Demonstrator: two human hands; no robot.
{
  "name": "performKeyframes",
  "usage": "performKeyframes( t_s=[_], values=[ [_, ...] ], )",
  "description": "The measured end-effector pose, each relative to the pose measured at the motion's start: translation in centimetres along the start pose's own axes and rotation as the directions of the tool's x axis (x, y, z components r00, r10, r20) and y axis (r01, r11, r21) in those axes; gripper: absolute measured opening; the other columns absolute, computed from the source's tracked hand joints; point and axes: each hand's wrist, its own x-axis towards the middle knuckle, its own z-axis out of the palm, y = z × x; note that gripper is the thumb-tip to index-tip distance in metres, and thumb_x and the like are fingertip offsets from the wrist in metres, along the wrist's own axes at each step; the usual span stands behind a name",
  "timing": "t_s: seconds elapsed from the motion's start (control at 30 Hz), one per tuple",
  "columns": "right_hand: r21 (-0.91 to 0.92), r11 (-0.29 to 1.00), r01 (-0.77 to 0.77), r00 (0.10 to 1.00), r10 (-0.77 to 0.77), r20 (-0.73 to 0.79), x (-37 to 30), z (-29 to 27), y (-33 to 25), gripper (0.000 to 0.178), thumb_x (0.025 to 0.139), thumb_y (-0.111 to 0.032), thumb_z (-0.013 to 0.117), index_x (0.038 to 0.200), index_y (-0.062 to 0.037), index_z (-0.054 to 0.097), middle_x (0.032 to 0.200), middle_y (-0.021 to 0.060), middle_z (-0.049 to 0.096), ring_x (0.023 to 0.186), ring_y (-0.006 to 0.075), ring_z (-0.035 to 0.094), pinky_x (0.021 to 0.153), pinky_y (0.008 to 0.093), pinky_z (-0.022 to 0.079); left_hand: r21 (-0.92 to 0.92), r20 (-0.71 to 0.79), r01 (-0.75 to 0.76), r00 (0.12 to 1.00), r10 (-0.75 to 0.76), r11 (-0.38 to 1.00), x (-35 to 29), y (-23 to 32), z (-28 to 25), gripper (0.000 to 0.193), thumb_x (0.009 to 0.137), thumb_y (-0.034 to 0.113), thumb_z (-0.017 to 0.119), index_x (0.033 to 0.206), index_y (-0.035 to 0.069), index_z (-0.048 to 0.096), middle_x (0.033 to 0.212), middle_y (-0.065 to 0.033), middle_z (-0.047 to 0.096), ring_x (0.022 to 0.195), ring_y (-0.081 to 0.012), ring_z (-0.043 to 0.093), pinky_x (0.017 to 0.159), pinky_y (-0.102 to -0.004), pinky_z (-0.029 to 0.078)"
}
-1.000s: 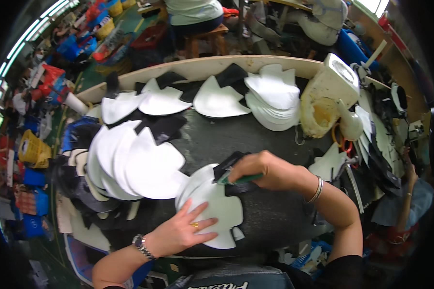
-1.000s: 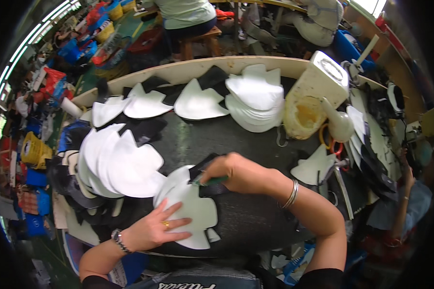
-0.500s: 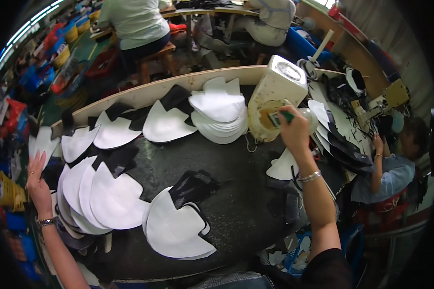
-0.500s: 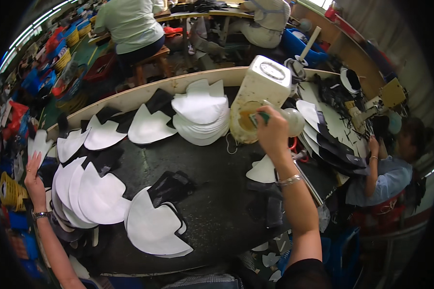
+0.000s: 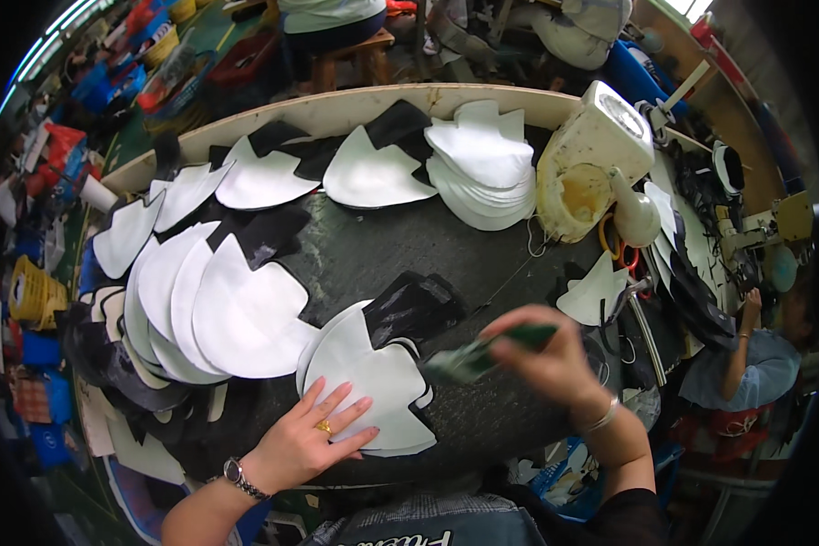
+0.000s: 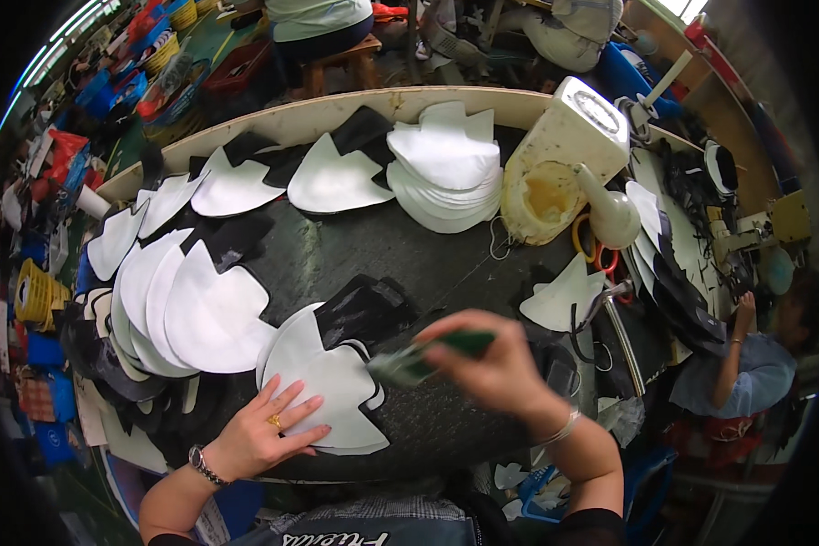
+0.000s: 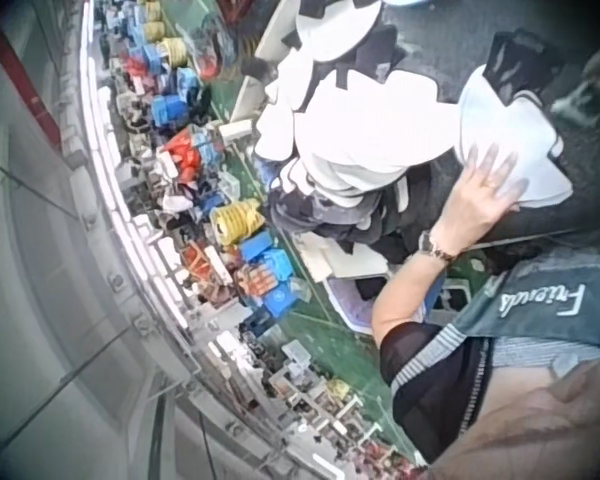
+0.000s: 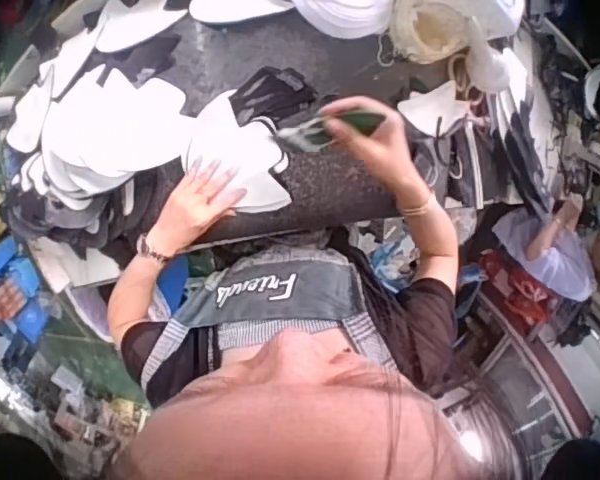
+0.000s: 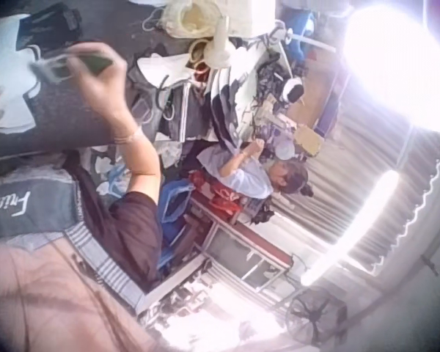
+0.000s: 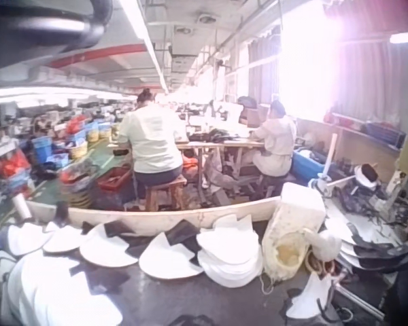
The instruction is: The person applies adhesive to shoe upper components using a brush.
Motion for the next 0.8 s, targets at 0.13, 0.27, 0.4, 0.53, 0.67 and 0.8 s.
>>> performKeyframes(
  t_s=[0.13,0.27,0.4,0.53,0.67,0.8],
  values=[
    [-0.294,0.858,0.420,0.902,-0.431,0.029,1.2,4.8,0.7,0.023,0.080,0.006,0.073,0.101,-0.0022,0.070,0.088,0.0144,0.071,0.075,0.0261,0.072,0.064,0.0314,0.057,-0.021,-0.012,-0.035,0.999,0.034,0.999,1.1,0.1,-0.4,0.033,0.083,0.030,0.072,0.113,0.018,0.069,0.137,-0.0062,0.057,0.131,-0.0348,0.052,0.109,-0.0546,0.041],
    [-0.244,0.835,0.493,0.862,-0.432,0.265,0.7,4.6,1.1,0.031,0.074,0.010,0.072,0.101,-0.0040,0.070,0.086,0.0123,0.070,0.074,0.0282,0.070,0.062,0.0344,0.057,0.013,-0.043,-0.062,0.997,0.062,0.998,0.9,-0.1,0.3,0.026,0.087,0.026,0.067,0.110,0.017,0.070,0.136,-0.0084,0.057,0.131,-0.0369,0.052,0.108,-0.0578,0.042],
    [-0.207,0.947,0.248,0.858,-0.115,0.501,-3.7,2.7,-0.5,0.030,0.074,0.009,0.071,0.102,-0.0033,0.071,0.088,0.0128,0.071,0.078,0.0305,0.072,0.068,0.0345,0.059,0.101,-0.035,-0.109,0.993,0.113,0.989,0.5,-0.3,0.5,0.025,0.088,0.024,0.063,0.111,0.017,0.069,0.137,-0.0096,0.057,0.131,-0.0380,0.051,0.106,-0.0602,0.042],
    [-0.058,0.993,0.100,0.980,-0.088,0.179,-0.5,2.2,-2.5,0.018,0.082,0.005,0.073,0.099,-0.0012,0.072,0.091,0.0137,0.074,0.082,0.0210,0.074,0.072,0.0294,0.058,0.064,-0.075,-0.080,0.994,0.085,0.995,0.3,0.0,0.6,0.028,0.088,0.021,0.060,0.114,0.015,0.069,0.135,-0.0115,0.059,0.131,-0.0398,0.051,0.105,-0.0627,0.042],
    [-0.298,0.896,0.328,0.911,-0.384,-0.152,3.9,6.4,-1.3,0.019,0.083,0.003,0.073,0.101,-0.0019,0.068,0.086,0.0138,0.071,0.076,0.0227,0.072,0.066,0.0301,0.057,0.105,-0.033,-0.068,0.997,0.072,0.992,0.7,0.1,0.5,0.035,0.084,0.020,0.064,0.119,0.020,0.068,0.139,-0.0091,0.056,0.129,-0.0416,0.052,0.105,-0.0624,0.043],
    [-0.526,0.666,0.529,0.844,-0.475,0.247,3.6,8.8,0.9,0.042,0.077,0.007,0.061,0.118,0.0016,0.056,0.091,0.0156,0.062,0.073,0.0320,0.066,0.063,0.0383,0.056,0.123,-0.052,-0.078,0.995,0.085,0.989,1.1,0.5,0.4,0.028,0.084,0.020,0.062,0.110,0.017,0.071,0.136,-0.0084,0.058,0.129,-0.0416,0.052,0.103,-0.0623,0.044]
  ],
)
